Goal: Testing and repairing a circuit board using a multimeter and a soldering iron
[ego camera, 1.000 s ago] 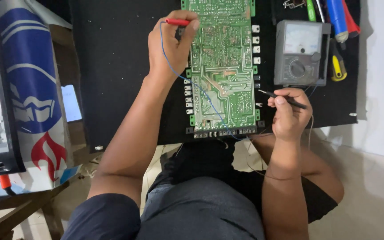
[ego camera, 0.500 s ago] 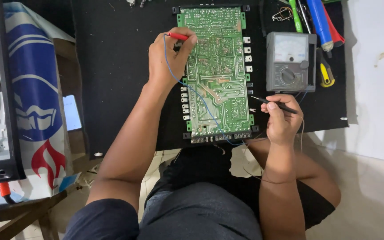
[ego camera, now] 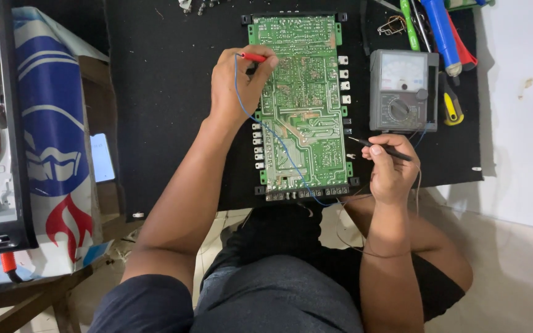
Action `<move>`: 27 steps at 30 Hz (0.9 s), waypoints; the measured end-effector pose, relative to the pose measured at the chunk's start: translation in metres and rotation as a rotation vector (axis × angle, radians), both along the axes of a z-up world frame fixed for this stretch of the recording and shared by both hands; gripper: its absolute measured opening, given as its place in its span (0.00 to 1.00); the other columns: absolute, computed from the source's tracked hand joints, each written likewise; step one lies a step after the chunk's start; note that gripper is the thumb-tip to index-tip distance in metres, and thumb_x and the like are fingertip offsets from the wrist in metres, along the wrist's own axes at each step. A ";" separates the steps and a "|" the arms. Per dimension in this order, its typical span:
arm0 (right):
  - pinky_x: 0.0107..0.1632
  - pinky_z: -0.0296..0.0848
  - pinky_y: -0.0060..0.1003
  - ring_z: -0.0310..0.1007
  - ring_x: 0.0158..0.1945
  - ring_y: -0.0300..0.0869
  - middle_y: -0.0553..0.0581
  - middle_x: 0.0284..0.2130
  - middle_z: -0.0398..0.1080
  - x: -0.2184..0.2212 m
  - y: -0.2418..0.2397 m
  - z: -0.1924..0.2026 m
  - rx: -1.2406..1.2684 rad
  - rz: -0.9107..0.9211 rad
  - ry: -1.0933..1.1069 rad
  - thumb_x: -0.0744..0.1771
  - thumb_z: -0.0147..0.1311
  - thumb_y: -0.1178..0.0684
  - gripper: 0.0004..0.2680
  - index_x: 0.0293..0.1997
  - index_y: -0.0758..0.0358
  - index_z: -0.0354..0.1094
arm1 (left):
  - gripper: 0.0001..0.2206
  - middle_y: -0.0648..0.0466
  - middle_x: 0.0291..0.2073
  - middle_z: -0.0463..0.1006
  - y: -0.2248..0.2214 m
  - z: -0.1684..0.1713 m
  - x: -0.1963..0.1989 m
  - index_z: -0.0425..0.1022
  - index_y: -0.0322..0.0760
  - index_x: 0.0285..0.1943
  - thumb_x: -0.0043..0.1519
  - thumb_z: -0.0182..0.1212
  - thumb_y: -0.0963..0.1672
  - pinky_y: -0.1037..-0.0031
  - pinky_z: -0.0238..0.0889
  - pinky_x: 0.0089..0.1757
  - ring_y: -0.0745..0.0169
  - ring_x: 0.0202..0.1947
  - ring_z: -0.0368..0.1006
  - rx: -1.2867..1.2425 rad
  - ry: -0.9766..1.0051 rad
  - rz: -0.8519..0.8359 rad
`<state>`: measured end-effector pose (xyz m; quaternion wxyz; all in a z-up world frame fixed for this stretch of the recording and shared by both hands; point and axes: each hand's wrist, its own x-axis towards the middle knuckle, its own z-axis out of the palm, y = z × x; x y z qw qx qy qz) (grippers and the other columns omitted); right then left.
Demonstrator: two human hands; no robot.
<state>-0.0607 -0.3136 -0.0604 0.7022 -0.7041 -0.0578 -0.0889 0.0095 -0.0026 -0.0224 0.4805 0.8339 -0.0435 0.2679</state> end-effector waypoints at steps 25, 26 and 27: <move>0.44 0.73 0.25 0.72 0.34 0.36 0.56 0.32 0.73 0.000 -0.001 -0.002 -0.023 -0.011 0.010 0.68 0.51 0.62 0.06 0.47 0.69 0.69 | 0.04 0.50 0.34 0.78 0.000 -0.001 0.002 0.80 0.41 0.43 0.62 0.65 0.43 0.71 0.68 0.37 0.58 0.36 0.73 0.026 0.095 0.034; 0.44 0.73 0.25 0.72 0.34 0.36 0.57 0.32 0.73 0.000 0.000 -0.001 -0.028 -0.020 0.006 0.68 0.51 0.62 0.05 0.47 0.69 0.69 | 0.04 0.51 0.34 0.79 -0.001 -0.002 0.005 0.80 0.40 0.42 0.62 0.65 0.43 0.70 0.68 0.37 0.58 0.36 0.73 0.045 0.067 0.033; 0.44 0.73 0.25 0.72 0.34 0.36 0.57 0.32 0.73 0.001 0.000 -0.002 -0.028 -0.024 0.010 0.68 0.51 0.62 0.05 0.47 0.69 0.69 | 0.04 0.51 0.34 0.79 0.000 -0.001 0.004 0.80 0.40 0.42 0.62 0.65 0.43 0.70 0.68 0.37 0.58 0.36 0.73 0.046 0.070 0.028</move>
